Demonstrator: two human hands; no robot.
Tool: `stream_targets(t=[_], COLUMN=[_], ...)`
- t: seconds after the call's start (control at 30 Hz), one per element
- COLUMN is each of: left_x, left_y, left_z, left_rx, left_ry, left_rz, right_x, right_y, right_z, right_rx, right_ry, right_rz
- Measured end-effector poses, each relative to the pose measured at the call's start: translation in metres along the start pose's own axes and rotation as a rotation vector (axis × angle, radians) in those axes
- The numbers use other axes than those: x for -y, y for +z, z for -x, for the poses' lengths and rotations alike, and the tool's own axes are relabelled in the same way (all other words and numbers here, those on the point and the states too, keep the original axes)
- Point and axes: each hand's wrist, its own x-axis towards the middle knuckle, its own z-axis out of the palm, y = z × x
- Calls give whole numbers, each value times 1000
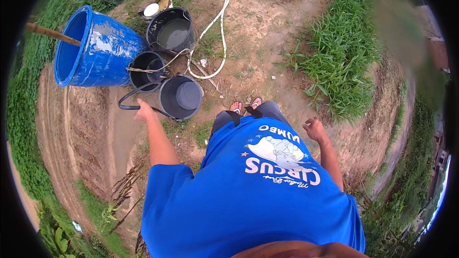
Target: The person uses a long-handled scoop to transfer water from a large blue barrel into several black buckets situated on the ground.
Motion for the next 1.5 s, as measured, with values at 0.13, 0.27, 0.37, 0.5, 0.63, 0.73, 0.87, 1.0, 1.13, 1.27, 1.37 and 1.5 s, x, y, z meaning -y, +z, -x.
stream_targets(t=[0.13,0.27,0.37,0.5,0.63,0.73,0.87,1.0,1.13,1.27,1.37,1.5], left_x=[26,52,60,26,-13,-44,-44,-62,-92,-146,-179,-269], left_y=[19,59,91,142,196,233,258,248,252,290,350,416], left_z=[41,89,131,205,245,284,296,353,360,369,370,395], left_rx=[371,567,920,1200,1290,1265,1121,1286,1425,1627,1661,1902], left_ry=[-256,-491,-378,167,646,973,1040,931,955,907,932,584], left_rz=[134,57,-141,-476,-707,-578,-566,-852,-1130,-1158,-1266,-1107], right_x=[-64,-102,-108,-106,-90,-105,-82,-56,-23,8,30,65], right_y=[22,25,16,-16,-55,-68,-111,-139,-143,-160,-181,-209], right_z=[-5,-25,-57,-100,-140,-170,-213,-251,-295,-358,-420,-475], right_rx=[81,143,135,39,69,-2,41,91,257,401,451,440], right_ry=[115,283,341,347,324,141,20,-35,-79,-133,-139,-61], right_rz=[-52,-138,-215,-344,-432,-222,-122,-169,-221,-214,-195,-184])
